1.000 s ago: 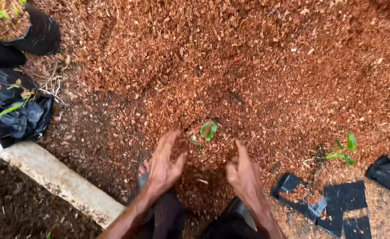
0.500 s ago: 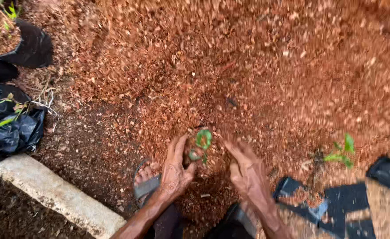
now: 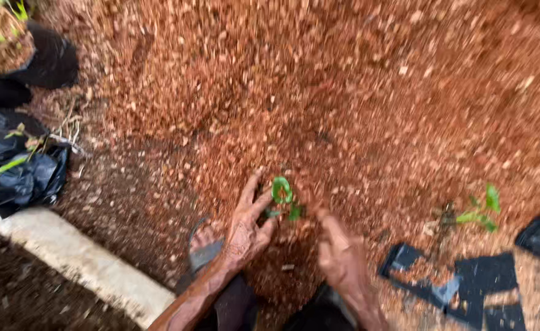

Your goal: The person prepares small black plastic grow bags by opening them and filling them with a reddish-brown mulch-like planting medium, then transplants small green seedlings into the bags by hand, covering the roots with more medium.

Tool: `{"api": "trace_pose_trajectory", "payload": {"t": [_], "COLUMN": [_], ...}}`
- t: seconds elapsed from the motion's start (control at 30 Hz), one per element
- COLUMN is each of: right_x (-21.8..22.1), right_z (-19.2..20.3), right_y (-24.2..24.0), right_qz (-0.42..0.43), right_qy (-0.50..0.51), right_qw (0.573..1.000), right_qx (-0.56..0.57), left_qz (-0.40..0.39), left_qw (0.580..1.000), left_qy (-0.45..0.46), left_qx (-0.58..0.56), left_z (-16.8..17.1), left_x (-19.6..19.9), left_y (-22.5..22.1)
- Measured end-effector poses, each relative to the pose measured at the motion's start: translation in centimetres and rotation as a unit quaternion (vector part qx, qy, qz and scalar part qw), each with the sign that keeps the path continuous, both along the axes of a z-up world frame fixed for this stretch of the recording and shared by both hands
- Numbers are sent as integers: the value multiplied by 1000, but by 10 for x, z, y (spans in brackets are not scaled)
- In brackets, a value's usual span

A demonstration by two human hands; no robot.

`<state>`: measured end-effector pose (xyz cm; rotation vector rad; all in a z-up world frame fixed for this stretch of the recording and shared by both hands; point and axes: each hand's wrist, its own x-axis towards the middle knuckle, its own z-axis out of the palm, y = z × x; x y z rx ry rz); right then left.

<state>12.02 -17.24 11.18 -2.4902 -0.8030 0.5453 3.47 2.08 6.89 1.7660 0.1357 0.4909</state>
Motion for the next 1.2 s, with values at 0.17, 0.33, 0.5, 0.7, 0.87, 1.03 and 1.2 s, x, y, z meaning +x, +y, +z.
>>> {"api": "trace_pose_trajectory", "payload": {"t": [0.17,0.33,0.5,0.7,0.87,1.03,1.2], "right_x": [-22,2,25,42,55,56,16], "right_z": [33,56,-56,0,11,-13,11], "right_y": [13,39,-14,17,22,40,39], "right_qz": [26,20,-191,-263,-18,50,-74], "right_qy": [68,55,106,235,83,45,-7], "right_qw": [997,998,975,925,963,972,977], "right_qx": [-12,18,-40,143,257,227,199], "left_qz": [100,110,100,-109,-119,-54,55], "left_qw": [984,986,972,945,929,970,984], "left_qy": [106,55,21,33,6,-20,133], "left_qx": [102,110,213,308,352,236,109], "left_z": [13,6,26,45,34,57,39], "left_x": [-8,-2,12,37,25,23,-4], "left_y": [-3,7,10,19,17,24,28]}}
